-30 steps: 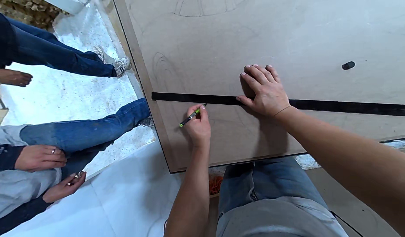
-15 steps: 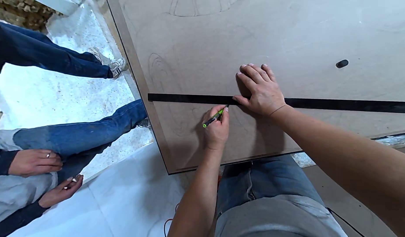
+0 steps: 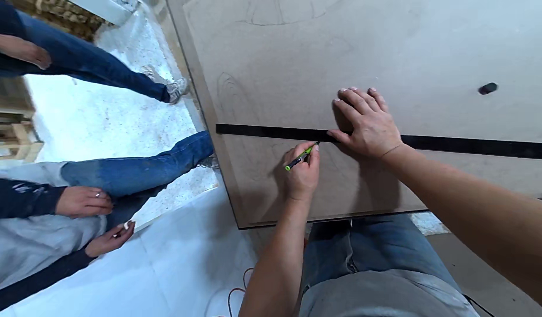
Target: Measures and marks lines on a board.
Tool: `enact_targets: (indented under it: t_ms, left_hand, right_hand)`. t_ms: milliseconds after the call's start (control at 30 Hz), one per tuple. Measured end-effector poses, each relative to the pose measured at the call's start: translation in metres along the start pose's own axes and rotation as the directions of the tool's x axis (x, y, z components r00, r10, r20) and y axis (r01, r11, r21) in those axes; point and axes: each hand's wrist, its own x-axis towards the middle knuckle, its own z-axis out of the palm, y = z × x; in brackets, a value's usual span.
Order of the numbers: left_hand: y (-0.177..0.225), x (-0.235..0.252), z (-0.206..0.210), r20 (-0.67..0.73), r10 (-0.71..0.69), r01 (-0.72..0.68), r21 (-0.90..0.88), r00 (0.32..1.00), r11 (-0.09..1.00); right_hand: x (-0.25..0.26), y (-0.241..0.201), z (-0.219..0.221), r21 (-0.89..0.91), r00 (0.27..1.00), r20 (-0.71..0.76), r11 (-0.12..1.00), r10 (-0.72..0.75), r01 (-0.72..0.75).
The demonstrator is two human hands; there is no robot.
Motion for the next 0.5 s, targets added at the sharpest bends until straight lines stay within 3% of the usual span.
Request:
enact_targets:
  t_ms: [300, 500]
  left_hand:
    - [-0.045, 0.03, -0.044, -0.147, -0.106, 0.102, -0.038, 0.983, 0.994]
    - [-0.052, 0.043, -0.058, -0.221, -0.187, 0.178, -0.061, 0.957, 0.982]
  right_hand:
    - [-0.001, 0.0, 0.002, -0.017, 1.0, -0.008, 1.0, 0.021, -0.021]
    - [-0.001, 0.001, 0.003, -0.027, 1.0, -0.015, 1.0, 0.012, -0.012]
